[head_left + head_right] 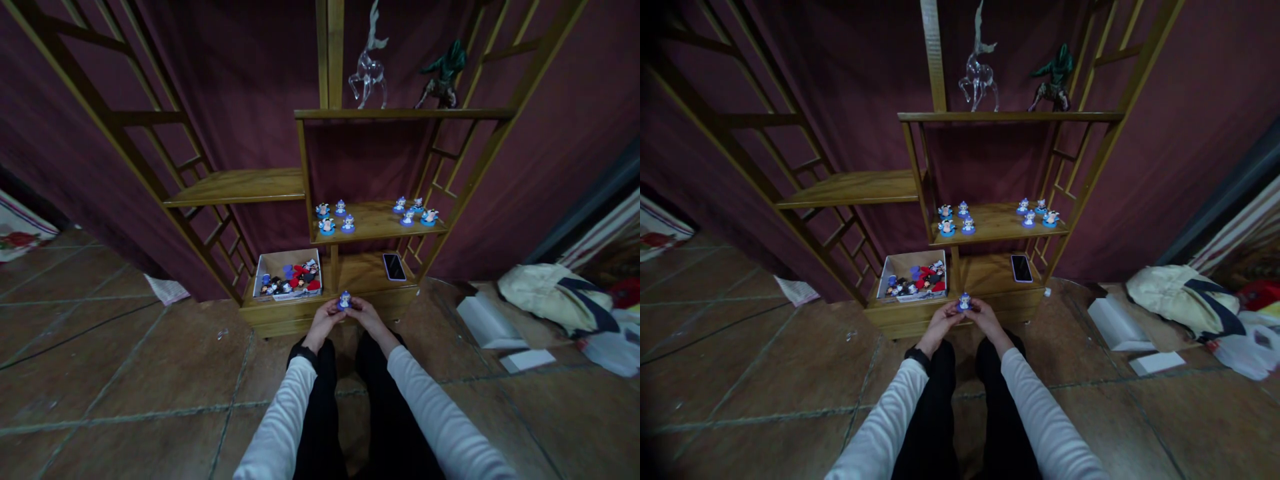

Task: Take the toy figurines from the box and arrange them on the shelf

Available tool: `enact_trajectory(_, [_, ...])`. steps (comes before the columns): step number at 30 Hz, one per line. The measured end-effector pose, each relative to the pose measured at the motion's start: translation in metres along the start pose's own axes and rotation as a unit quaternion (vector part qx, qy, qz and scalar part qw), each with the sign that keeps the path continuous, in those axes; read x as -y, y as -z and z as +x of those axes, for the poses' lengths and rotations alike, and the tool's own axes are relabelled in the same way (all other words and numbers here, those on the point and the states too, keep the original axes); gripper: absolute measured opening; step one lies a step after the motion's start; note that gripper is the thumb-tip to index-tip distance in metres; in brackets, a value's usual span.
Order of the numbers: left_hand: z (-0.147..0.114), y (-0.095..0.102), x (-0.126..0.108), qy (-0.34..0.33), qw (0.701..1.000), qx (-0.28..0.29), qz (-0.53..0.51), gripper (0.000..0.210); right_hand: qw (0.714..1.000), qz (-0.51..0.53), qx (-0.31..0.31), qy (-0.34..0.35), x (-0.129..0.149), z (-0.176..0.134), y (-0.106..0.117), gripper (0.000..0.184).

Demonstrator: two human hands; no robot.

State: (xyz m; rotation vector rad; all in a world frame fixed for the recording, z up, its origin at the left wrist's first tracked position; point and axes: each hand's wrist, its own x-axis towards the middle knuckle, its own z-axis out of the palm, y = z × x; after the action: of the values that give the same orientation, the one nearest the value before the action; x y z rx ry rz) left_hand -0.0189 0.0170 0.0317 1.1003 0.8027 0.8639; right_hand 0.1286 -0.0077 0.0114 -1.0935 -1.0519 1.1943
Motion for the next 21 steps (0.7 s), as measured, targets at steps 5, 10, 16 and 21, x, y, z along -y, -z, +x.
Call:
enact_trajectory(5, [0.002,-0.003,0.006,-0.024,1.000,0.006,0.000,0.055,1.000,0.009,0.014,-0.015,0.005,-0.003,0.002,0.040])
enact_trajectory(10, [0.005,-0.001,0.011,-0.032,0.999,0.000,0.018,0.055,0.999,0.007,0.026,-0.020,0.008,-0.005,0.003,0.041])
enact_trajectory(16, [0.007,0.001,0.014,-0.056,0.997,-0.015,0.046,0.049,0.999,-0.005,0.024,-0.025,0.009,-0.006,0.004,0.039])
enact_trajectory(21, [0.010,0.001,0.019,-0.077,0.993,-0.033,0.084,0.049,0.999,-0.006,0.024,-0.022,0.014,-0.009,0.002,0.038])
